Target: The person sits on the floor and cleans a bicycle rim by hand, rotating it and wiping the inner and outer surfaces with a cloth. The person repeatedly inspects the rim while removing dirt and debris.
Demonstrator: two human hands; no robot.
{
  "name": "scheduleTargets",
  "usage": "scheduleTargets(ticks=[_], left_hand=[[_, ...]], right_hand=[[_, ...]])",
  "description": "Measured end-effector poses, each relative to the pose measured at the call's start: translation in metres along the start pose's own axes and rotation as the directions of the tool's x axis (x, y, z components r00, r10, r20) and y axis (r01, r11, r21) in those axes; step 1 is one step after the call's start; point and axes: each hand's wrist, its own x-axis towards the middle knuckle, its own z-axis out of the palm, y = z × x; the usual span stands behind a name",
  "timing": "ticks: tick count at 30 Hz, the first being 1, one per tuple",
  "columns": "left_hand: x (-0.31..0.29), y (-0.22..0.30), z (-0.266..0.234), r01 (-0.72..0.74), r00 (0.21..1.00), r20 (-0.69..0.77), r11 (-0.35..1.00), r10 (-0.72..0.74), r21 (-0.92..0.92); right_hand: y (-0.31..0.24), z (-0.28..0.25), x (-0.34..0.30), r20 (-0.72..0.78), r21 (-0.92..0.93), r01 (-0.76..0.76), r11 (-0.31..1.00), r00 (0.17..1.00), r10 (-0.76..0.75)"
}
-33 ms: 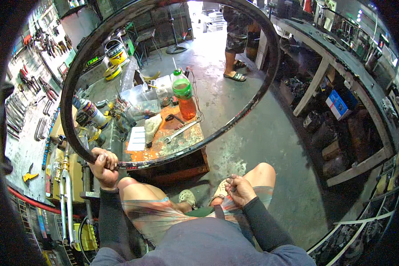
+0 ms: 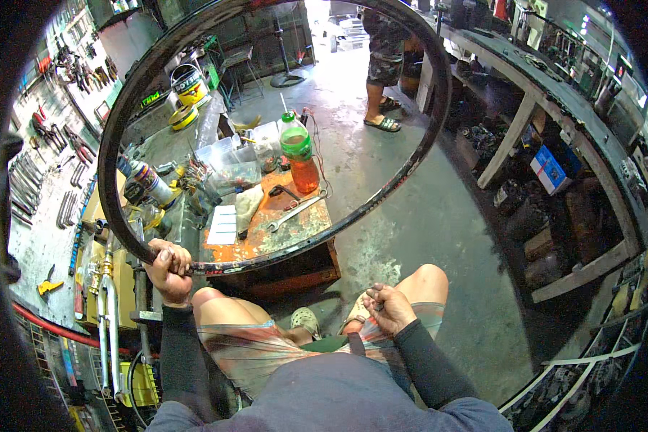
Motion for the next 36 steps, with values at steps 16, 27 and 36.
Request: scheduleTargets(ticks=[16, 27, 36], left_hand=[[0.023, -0.028, -0.023, 0.069, 0.998, -0.003, 0.997, -0.070, -0.034], [0.000, -0.053, -0.049, -0.010, 0.999, -0.033, 0.995, 0.007, -0.097], [-0.002, -0.078, -0.001, 0.053, 0.982, -0.177, 0.995, -0.068, -0.089]], right_hand=[[0.003, 0.049, 0.032, 0.255, -0.302, 0.067, 0.951, 0.967, 0.012], [-0.037, 0.126, 0.000, 0.570, -0.813, 0.573, 0.106, 0.820, -0.060], [-0.065, 0.191, 0.056, 0.719, -0.677, 0.717, -0.166, 0.597, -0.355]])
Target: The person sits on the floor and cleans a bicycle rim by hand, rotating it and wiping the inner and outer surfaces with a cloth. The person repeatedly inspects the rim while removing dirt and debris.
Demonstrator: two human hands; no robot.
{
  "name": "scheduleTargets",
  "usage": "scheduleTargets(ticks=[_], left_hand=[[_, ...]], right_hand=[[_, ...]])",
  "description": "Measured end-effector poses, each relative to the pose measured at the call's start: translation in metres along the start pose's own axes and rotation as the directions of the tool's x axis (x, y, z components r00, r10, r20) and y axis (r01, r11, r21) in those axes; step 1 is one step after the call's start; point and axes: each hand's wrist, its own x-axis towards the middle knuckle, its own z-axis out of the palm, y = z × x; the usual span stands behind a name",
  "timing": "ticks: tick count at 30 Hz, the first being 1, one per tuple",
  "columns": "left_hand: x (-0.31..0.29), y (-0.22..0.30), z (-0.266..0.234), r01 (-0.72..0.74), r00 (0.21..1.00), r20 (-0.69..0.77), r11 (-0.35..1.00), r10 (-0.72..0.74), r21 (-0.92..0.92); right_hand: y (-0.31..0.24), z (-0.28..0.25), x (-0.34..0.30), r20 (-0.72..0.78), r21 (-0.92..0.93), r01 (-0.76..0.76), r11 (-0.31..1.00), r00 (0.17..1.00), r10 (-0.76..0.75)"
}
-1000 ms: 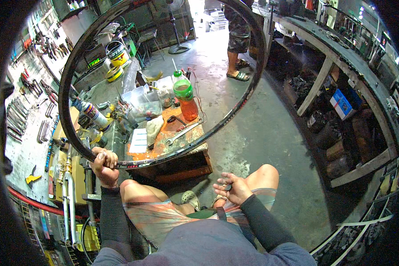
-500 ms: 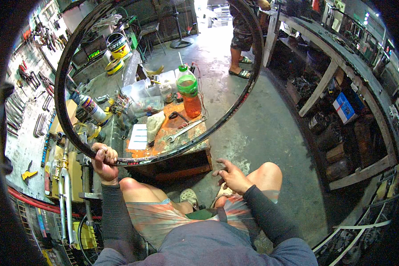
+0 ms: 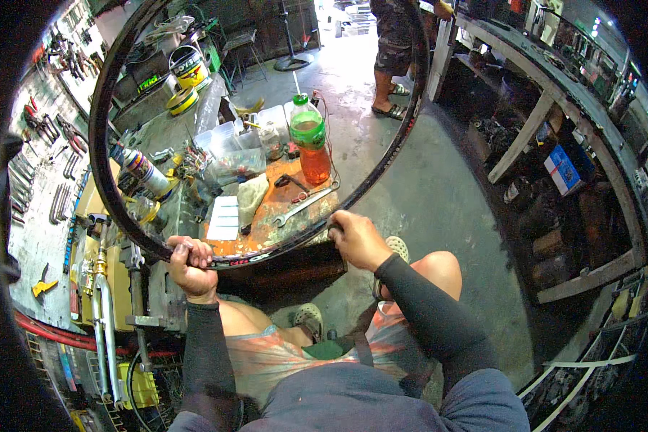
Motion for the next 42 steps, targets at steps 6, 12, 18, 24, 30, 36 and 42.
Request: scheduleTargets(ticks=[6, 12, 18, 24, 30, 36, 42], left_hand=[[-0.001, -0.015, 0.032, -0.003, 0.994, 0.113, 0.999, -0.001, 0.037], [-0.012, -0.011, 0.013, 0.003, 0.962, 0.270, 0.989, 0.037, -0.147], [-0.008, -0.009, 0.007, -0.056, 0.944, 0.315, 0.991, 0.093, -0.125], [-0.005, -0.012, 0.013, -0.099, 0.946, 0.301, 0.991, 0.123, -0.091], [-0.004, -0.011, 0.010, -0.120, 0.938, 0.317, 0.990, 0.137, -0.071], [-0.012, -0.014, 0.010, -0.123, 0.947, 0.289, 0.990, 0.139, -0.072], [-0.017, -0.014, 0.004, -0.116, 0.957, 0.260, 0.991, 0.131, -0.070]], right_hand=[[0.062, 0.010, -0.001, -0.100, 0.243, -0.320, 0.916, 0.931, 0.351], [0.069, 0.018, -0.024, -0.132, 0.246, -0.206, 0.947, 0.961, 0.244], [0.048, 0.034, 0.012, -0.260, -0.005, 0.066, 0.998, 0.963, -0.065], [0.026, 0.050, 0.027, -0.240, -0.230, 0.139, 0.963, 0.951, -0.194], [0.021, 0.061, 0.024, -0.168, -0.344, 0.131, 0.930, 0.966, -0.198], [0.019, 0.069, 0.011, -0.229, -0.235, 0.267, 0.935, 0.919, -0.320], [0.010, 0.095, -0.005, -0.241, -0.194, 0.254, 0.948, 0.924, -0.297]])
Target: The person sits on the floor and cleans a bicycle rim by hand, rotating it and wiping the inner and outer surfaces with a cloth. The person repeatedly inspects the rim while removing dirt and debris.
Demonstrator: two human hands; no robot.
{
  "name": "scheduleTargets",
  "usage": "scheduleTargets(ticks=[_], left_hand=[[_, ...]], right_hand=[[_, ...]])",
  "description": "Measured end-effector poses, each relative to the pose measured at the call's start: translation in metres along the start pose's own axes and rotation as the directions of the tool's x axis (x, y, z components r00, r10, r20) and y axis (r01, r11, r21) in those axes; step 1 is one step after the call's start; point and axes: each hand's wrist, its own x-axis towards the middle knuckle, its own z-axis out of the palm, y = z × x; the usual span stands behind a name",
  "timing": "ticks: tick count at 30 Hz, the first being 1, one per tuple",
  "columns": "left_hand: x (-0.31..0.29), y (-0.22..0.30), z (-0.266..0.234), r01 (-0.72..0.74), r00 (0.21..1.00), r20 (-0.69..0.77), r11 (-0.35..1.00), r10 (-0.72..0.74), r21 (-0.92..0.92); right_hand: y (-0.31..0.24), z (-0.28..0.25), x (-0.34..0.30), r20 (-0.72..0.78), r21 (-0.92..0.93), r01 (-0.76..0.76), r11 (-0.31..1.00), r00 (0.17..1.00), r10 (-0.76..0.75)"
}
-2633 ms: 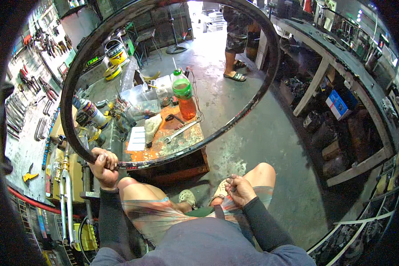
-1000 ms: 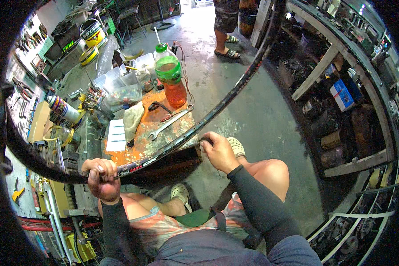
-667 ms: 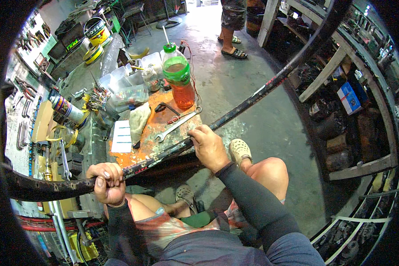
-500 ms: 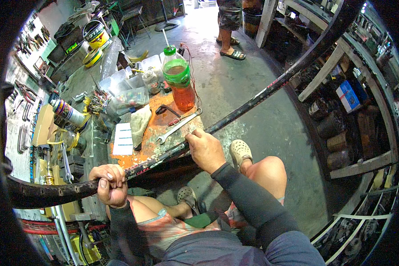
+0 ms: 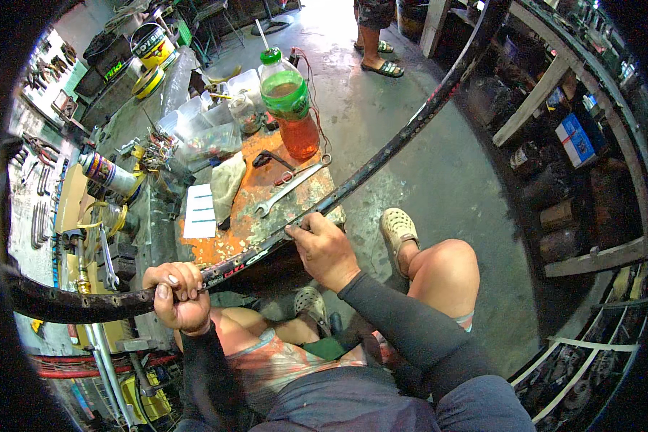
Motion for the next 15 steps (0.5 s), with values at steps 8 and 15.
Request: scheduleTargets(ticks=[8, 15], left_hand=[[0.000, 0.007, 0.010, 0.023, 1.000, 0.011, 1.000, -0.023, 0.017], [-0.004, 0.010, 0.012, 0.029, 1.000, -0.003, 0.999, -0.029, 0.038]], right_hand=[[0.009, -0.002, 0.006, 0.004, -0.066, -0.008, 0.998, 1.000, 0.008], [0.001, -0.005, 0.002, 0.082, -0.058, 0.002, 0.998, 0.997, 0.003]])
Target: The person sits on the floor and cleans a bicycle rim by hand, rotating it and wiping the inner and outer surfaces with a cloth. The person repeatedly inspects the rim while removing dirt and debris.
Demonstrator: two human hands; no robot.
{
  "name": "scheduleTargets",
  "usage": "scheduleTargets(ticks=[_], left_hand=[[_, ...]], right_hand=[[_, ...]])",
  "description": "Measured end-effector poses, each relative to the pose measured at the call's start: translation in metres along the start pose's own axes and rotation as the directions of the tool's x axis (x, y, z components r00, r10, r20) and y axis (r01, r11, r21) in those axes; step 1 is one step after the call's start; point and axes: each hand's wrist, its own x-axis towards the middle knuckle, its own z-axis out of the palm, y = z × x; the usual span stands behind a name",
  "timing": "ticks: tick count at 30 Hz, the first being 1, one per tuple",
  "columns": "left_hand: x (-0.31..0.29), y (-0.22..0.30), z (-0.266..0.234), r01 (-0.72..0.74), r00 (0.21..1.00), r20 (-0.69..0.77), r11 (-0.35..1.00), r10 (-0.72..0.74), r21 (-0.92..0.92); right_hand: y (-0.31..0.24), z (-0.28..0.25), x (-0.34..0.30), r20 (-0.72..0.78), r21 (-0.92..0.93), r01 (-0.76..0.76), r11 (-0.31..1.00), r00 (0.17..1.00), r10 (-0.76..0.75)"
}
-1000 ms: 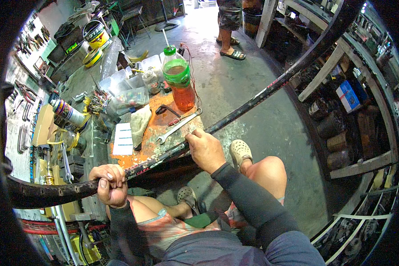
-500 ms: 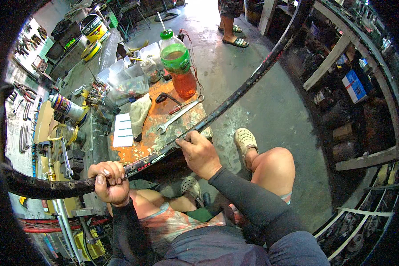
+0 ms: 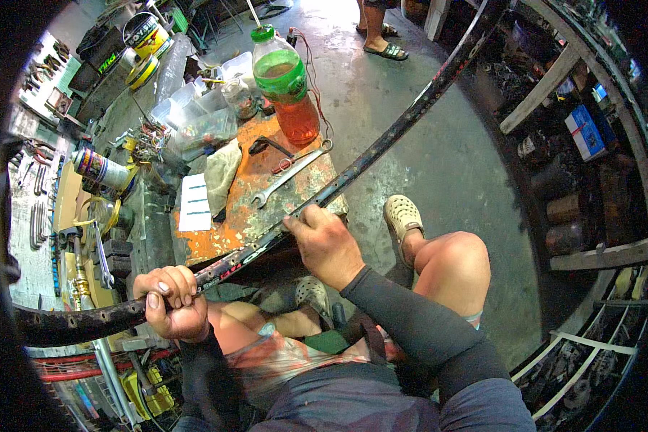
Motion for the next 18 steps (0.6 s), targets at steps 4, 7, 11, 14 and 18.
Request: scheduleTargets(ticks=[4, 7, 11, 14, 18], left_hand=[[-0.001, -0.001, -0.002, -0.005, 1.000, 0.016, 1.000, 0.005, -0.018], [-0.003, 0.001, 0.000, -0.009, 1.000, 0.004, 1.000, 0.009, -0.006], [-0.005, 0.002, -0.002, 0.005, 0.999, 0.036, 1.000, -0.005, -0.005], [-0.006, 0.001, 0.002, -0.032, 0.999, 0.006, 0.999, 0.032, 0.006], [-0.011, 0.003, 0.005, -0.026, 1.000, 0.006, 1.000, 0.026, -0.002]], right_hand=[[-0.012, 0.003, -0.010, -0.025, 0.123, 0.062, 0.990, 0.998, -0.060], [-0.003, -0.004, -0.005, 0.057, 0.035, -0.010, 0.999, 0.998, 0.008], [-0.011, 0.000, -0.012, 0.046, 0.041, 0.054, 0.998, 0.997, -0.055], [0.001, -0.001, -0.006, 0.008, -0.026, 0.019, 0.999, 1.000, -0.019], [-0.014, 0.001, -0.015, -0.028, 0.035, 0.073, 0.997, 0.997, -0.072]])
